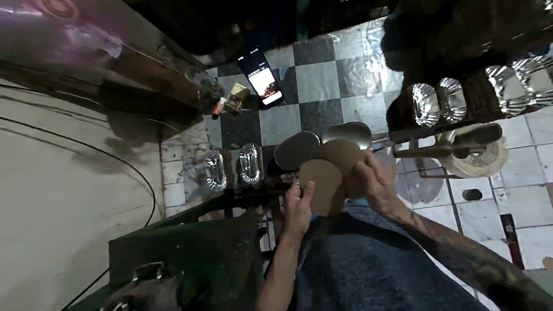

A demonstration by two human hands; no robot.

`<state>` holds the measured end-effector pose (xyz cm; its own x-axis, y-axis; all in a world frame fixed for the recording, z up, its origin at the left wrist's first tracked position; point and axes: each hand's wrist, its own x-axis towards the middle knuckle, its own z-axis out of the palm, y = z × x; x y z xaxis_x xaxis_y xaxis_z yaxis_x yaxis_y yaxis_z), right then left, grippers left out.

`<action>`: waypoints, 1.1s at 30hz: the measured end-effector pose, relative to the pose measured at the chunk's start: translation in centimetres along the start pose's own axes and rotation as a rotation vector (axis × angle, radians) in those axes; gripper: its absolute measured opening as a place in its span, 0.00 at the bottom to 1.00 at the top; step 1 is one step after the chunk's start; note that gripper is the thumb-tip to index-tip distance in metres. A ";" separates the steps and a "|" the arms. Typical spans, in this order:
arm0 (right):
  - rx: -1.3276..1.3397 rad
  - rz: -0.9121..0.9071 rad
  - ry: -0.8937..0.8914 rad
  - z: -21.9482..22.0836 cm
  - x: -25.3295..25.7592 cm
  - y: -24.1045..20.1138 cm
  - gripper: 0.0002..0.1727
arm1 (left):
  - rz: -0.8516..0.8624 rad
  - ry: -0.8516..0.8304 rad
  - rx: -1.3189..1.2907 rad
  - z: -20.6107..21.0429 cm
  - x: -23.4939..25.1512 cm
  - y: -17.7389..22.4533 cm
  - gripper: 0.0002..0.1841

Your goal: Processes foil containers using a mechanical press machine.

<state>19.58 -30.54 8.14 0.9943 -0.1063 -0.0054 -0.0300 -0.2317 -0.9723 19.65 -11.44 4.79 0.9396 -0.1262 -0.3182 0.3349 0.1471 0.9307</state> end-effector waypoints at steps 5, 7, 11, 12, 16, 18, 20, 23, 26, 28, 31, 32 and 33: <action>0.516 0.312 -0.403 -1.2 -0.5 0.3 0.11 | -0.150 -0.055 -0.496 1.6 -3.1 -0.4 0.13; 0.597 0.363 -0.544 -2.0 -0.7 1.2 0.10 | -0.181 -0.136 -0.535 1.3 -3.4 -2.5 0.13; -0.020 0.358 -0.694 -3.6 -0.4 10.0 0.12 | -0.327 -0.175 0.392 1.2 1.4 -11.0 0.18; -0.235 0.334 -0.816 -4.6 -0.8 10.8 0.13 | -0.347 -0.306 0.723 1.9 2.7 -12.4 0.22; -0.591 0.391 -1.163 -7.3 -4.7 9.5 0.14 | -0.349 -0.569 1.135 8.6 7.5 -16.2 0.28; -0.637 0.450 -1.236 -8.1 -5.2 8.9 0.17 | -0.421 -0.555 1.056 12.1 9.8 -16.9 0.32; -0.641 0.426 -1.287 -8.8 -5.3 8.9 0.19 | -0.506 -0.578 1.043 13.8 11.1 -16.8 0.34; -0.611 0.345 -1.387 -9.1 -4.8 8.2 0.20 | -0.457 -0.578 1.011 12.0 9.7 -14.3 0.32; -0.700 0.338 -1.473 -8.2 -3.5 7.1 0.24 | -0.252 -0.286 0.953 6.9 4.7 -7.6 0.28; -0.832 0.342 -1.517 -6.9 -2.9 6.4 0.25 | 0.009 0.077 0.837 2.8 0.0 -4.1 0.24; -0.891 0.166 -1.499 -3.5 -1.9 4.9 0.21 | 0.282 0.607 0.394 -3.5 -5.7 -1.5 0.36; -0.892 0.104 -1.501 -2.0 -1.6 4.0 0.20 | 0.342 0.757 0.212 -5.5 -6.5 -0.4 0.34; -0.892 0.046 -1.506 -0.4 -1.3 3.2 0.19 | 0.395 0.896 0.078 -7.6 -6.7 1.0 0.31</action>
<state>18.16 -31.54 5.10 0.1944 0.6639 -0.7221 0.4134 -0.7230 -0.5534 14.21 -3.03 6.52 0.6997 0.7139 0.0291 0.0097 -0.0502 0.9987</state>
